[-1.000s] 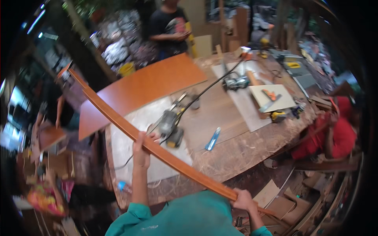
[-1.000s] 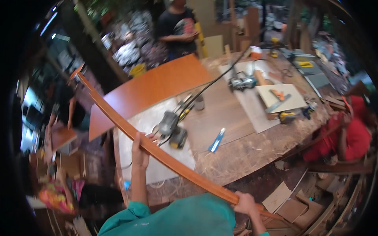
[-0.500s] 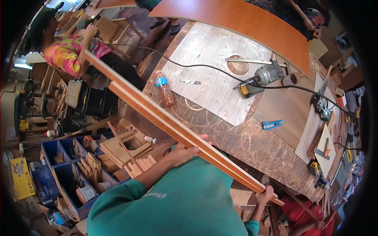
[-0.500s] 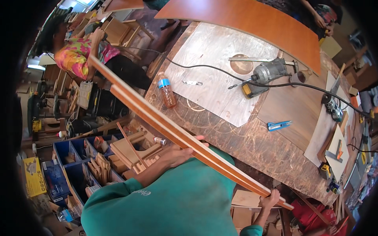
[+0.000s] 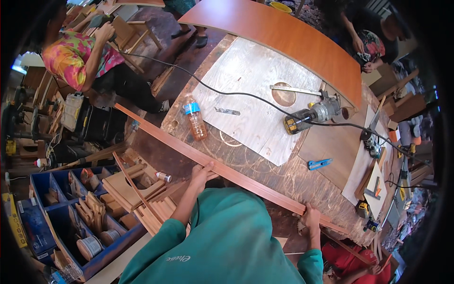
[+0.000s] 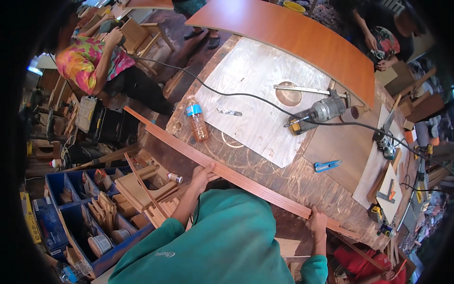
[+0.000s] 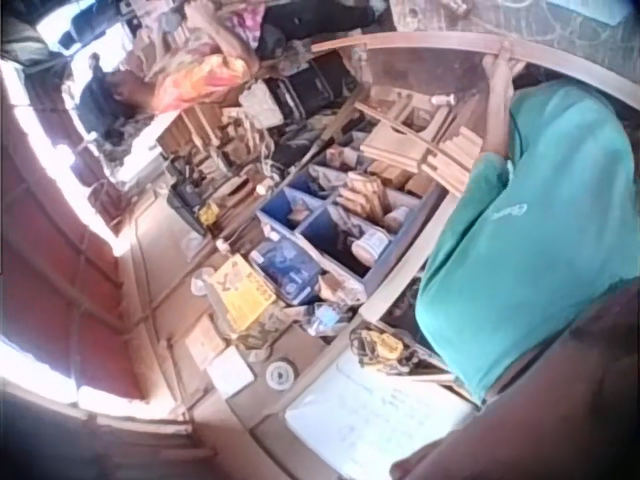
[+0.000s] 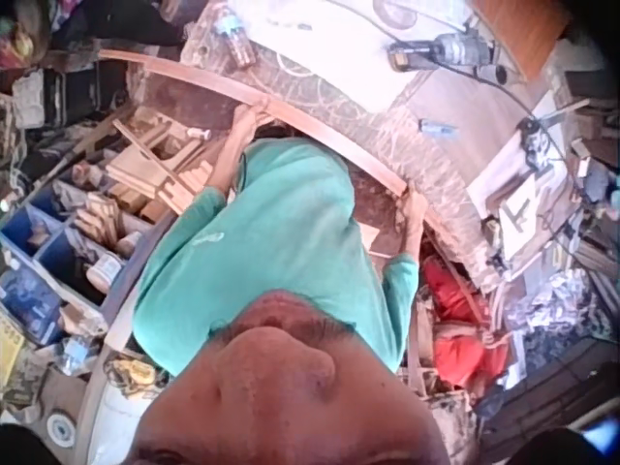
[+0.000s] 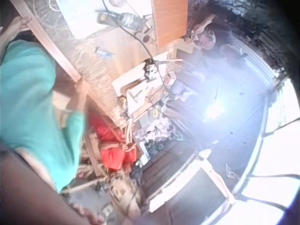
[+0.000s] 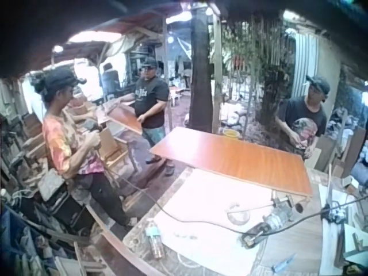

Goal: The person trims wood strips and applies a liquid from a bottle to the edge of a wood piece using a small tool, while working at a bench with other people.

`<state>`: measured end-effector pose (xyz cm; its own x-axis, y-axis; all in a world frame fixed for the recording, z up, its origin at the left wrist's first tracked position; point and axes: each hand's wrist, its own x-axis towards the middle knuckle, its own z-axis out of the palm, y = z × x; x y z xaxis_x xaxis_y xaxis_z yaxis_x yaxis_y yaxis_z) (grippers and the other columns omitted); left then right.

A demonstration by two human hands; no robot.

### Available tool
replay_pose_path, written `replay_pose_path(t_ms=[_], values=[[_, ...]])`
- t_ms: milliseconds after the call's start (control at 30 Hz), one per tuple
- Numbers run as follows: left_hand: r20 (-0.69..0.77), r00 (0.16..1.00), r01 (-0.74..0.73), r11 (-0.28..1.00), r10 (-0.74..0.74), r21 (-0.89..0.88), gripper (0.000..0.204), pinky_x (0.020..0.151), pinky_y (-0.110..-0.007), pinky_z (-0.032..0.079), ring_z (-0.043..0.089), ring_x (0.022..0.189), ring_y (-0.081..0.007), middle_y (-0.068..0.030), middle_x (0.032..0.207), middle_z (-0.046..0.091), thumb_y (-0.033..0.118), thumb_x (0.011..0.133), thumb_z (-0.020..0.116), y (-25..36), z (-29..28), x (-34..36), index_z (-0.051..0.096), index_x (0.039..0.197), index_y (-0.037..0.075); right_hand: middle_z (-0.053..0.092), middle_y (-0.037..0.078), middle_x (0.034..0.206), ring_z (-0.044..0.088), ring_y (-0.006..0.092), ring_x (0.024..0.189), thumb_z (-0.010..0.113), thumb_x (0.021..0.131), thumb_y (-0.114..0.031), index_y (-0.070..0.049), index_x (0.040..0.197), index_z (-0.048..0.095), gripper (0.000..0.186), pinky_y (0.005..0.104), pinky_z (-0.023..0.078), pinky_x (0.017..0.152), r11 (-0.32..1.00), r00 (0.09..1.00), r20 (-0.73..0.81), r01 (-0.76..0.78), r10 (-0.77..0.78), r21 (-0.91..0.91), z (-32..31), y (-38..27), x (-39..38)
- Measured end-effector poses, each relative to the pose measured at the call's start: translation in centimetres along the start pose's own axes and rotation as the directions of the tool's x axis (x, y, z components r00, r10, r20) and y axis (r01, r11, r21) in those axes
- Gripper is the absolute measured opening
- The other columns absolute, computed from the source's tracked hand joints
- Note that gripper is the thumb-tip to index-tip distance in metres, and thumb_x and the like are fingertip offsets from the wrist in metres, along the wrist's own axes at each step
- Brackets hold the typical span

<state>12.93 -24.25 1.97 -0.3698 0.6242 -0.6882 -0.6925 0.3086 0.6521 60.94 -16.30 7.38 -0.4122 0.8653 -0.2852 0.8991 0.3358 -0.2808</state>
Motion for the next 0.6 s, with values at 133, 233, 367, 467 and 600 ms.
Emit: replay_pose_path(t_ms=[133, 233, 367, 467, 600], values=[[0.078, 0.994, 0.033, 0.898, -0.075, 0.438, 0.050, 0.064, -0.031, 0.060, 0.071, 0.079, -0.0276, -0.0224, 0.097, 0.067, 0.039, 0.095, 0.060, 3.3, -0.8, 1.0, 0.055, 0.109, -0.009, 0.059, 0.018, 0.098, 0.058, 0.0406, 0.094, 0.091, 0.043, -0.041, -0.005, 0.108, 0.060, 0.081, 0.0464, 0.048, 0.082, 0.998, 0.999, -0.020, -0.051, 0.051, -0.040, 0.1, -1.3, 1.3], [0.141, 0.986, 0.015, 0.890, -0.089, 0.455, 0.054, 0.058, -0.028, 0.058, 0.070, 0.070, -0.0207, -0.0186, 0.091, 0.068, 0.044, 0.094, 0.060, 5.7, -0.4, 1.7, 0.060, 0.101, -0.009, 0.055, 0.015, 0.107, 0.053, 0.0389, 0.101, 0.092, 0.040, -0.038, -0.006, 0.113, 0.057, 0.088, 0.0453, 0.044, 0.087, 0.997, 0.990, -0.124, -0.073, 0.074, 0.009, 0.7, -1.8, 1.6], [0.069, 0.994, 0.036, 0.865, -0.082, 0.501, 0.048, 0.057, -0.028, 0.057, 0.069, 0.066, -0.0188, -0.0165, 0.084, 0.069, 0.040, 0.093, 0.062, 5.9, -0.4, 3.6, 0.063, 0.096, -0.008, 0.052, 0.013, 0.115, 0.048, 0.0362, 0.109, 0.092, 0.041, -0.032, -0.011, 0.120, 0.053, 0.091, 0.0463, 0.042, 0.091, 0.980, 0.982, -0.123, -0.157, 0.142, -0.124, -1.0, -4.4, 2.8], [-0.004, 0.997, 0.063, 0.857, -0.071, 0.512, 0.041, 0.055, -0.028, 0.057, 0.069, 0.066, -0.0193, -0.0174, 0.082, 0.069, 0.033, 0.092, 0.061, 6.2, 0.2, 3.9, 0.063, 0.093, -0.008, 0.050, 0.013, 0.116, 0.048, 0.0363, 0.110, 0.090, 0.048, -0.021, -0.011, 0.122, 0.053, 0.083, 0.0467, 0.042, 0.093, 0.977, 0.962, -0.180, -0.213, 0.205, -0.026, -0.2, -5.7, 2.6], [-0.025, 0.999, 0.054, 0.953, -0.048, 0.299, 0.038, 0.054, -0.028, 0.058, 0.070, 0.066, -0.0222, -0.0184, 0.081, 0.067, 0.028, 0.093, 0.057, 5.0, -0.2, 4.1, 0.061, 0.098, -0.010, 0.050, 0.016, 0.119, 0.048, 0.0372, 0.114, 0.078, 0.054, -0.002, -0.011, 0.127, 0.054, 0.077, 0.0464, 0.040, 0.098, 0.972, 0.949, -0.222, -0.234, 0.224, -0.019, 1.8, -6.5, 2.5]])
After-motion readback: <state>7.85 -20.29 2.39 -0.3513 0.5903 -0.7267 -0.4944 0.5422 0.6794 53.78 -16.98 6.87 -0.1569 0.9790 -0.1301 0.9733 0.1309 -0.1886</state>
